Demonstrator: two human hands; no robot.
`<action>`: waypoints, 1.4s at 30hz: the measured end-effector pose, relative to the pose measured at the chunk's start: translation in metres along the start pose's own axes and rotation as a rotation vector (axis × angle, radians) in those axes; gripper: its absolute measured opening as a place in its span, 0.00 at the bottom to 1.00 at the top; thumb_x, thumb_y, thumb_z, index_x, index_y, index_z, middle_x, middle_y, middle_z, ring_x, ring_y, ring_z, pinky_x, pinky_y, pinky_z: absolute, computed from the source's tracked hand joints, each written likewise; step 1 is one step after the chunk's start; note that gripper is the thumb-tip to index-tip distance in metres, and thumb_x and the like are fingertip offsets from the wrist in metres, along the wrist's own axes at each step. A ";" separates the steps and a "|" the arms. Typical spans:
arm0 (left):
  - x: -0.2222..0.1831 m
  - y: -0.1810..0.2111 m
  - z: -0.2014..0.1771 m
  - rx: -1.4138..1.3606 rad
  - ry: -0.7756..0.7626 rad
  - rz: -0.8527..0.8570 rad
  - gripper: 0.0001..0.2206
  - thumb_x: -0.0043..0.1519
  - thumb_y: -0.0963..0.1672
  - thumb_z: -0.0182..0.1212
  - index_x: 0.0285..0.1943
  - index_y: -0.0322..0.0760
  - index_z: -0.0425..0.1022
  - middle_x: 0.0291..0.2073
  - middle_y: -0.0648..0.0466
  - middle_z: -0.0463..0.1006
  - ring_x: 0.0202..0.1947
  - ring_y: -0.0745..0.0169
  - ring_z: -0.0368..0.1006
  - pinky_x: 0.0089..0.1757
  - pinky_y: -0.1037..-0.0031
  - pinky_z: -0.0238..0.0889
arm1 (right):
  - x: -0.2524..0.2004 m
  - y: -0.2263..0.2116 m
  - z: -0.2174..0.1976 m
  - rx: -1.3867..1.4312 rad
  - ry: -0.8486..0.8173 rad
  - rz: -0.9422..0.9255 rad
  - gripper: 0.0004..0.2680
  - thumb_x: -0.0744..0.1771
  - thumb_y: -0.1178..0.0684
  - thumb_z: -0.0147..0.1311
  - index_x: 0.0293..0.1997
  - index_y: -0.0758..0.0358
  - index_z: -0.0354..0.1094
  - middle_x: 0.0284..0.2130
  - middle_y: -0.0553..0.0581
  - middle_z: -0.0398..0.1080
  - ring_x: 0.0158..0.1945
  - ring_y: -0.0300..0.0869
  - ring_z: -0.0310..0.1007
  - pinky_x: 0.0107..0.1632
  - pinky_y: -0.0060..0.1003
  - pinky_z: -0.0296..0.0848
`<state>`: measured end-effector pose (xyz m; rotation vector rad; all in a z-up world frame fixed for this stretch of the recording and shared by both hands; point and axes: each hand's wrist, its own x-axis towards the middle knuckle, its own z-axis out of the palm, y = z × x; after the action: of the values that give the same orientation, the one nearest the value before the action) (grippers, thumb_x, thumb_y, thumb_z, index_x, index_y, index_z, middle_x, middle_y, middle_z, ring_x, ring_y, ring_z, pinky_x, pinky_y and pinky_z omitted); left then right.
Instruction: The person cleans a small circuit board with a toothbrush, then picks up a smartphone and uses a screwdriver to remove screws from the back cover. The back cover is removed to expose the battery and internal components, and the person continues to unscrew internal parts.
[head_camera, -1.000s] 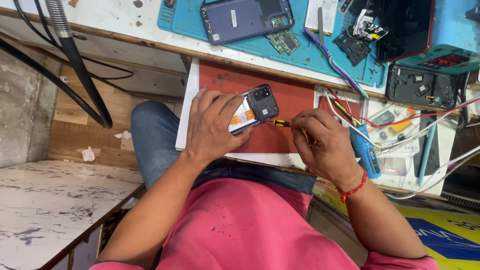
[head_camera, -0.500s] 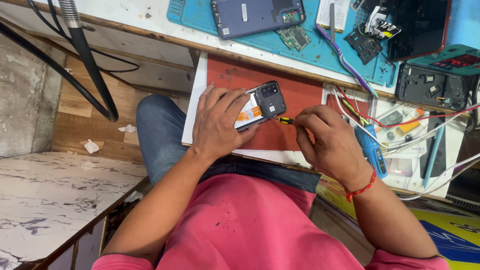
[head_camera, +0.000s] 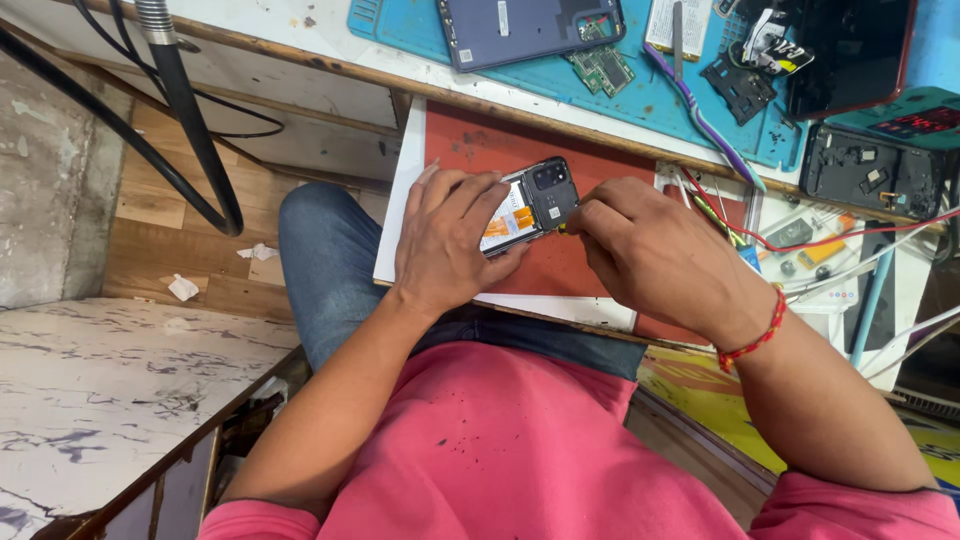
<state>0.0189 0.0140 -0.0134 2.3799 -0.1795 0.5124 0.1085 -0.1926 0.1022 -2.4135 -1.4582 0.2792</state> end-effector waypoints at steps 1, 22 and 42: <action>0.000 0.000 0.000 -0.002 -0.005 -0.001 0.28 0.48 0.48 0.78 0.56 0.30 0.77 0.54 0.48 0.77 0.55 0.47 0.68 0.63 0.47 0.54 | 0.001 0.001 -0.001 0.012 -0.007 -0.019 0.06 0.63 0.62 0.56 0.42 0.65 0.73 0.36 0.60 0.71 0.41 0.56 0.73 0.41 0.47 0.73; -0.001 -0.004 0.003 0.030 -0.022 -0.001 0.29 0.48 0.49 0.78 0.56 0.31 0.77 0.54 0.48 0.77 0.53 0.48 0.69 0.63 0.48 0.54 | 0.028 -0.003 -0.013 -0.176 -0.306 0.075 0.06 0.66 0.57 0.49 0.44 0.67 0.66 0.34 0.65 0.71 0.37 0.59 0.75 0.38 0.50 0.73; 0.000 -0.003 0.003 0.019 -0.027 0.017 0.28 0.50 0.49 0.78 0.57 0.32 0.76 0.55 0.48 0.76 0.52 0.46 0.69 0.61 0.47 0.56 | 0.026 0.003 -0.013 -0.133 -0.151 -0.036 0.06 0.65 0.61 0.48 0.43 0.67 0.67 0.37 0.67 0.71 0.37 0.60 0.75 0.38 0.51 0.73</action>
<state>0.0203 0.0144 -0.0178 2.4062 -0.2083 0.4918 0.1273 -0.1731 0.1133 -2.5148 -1.6311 0.3746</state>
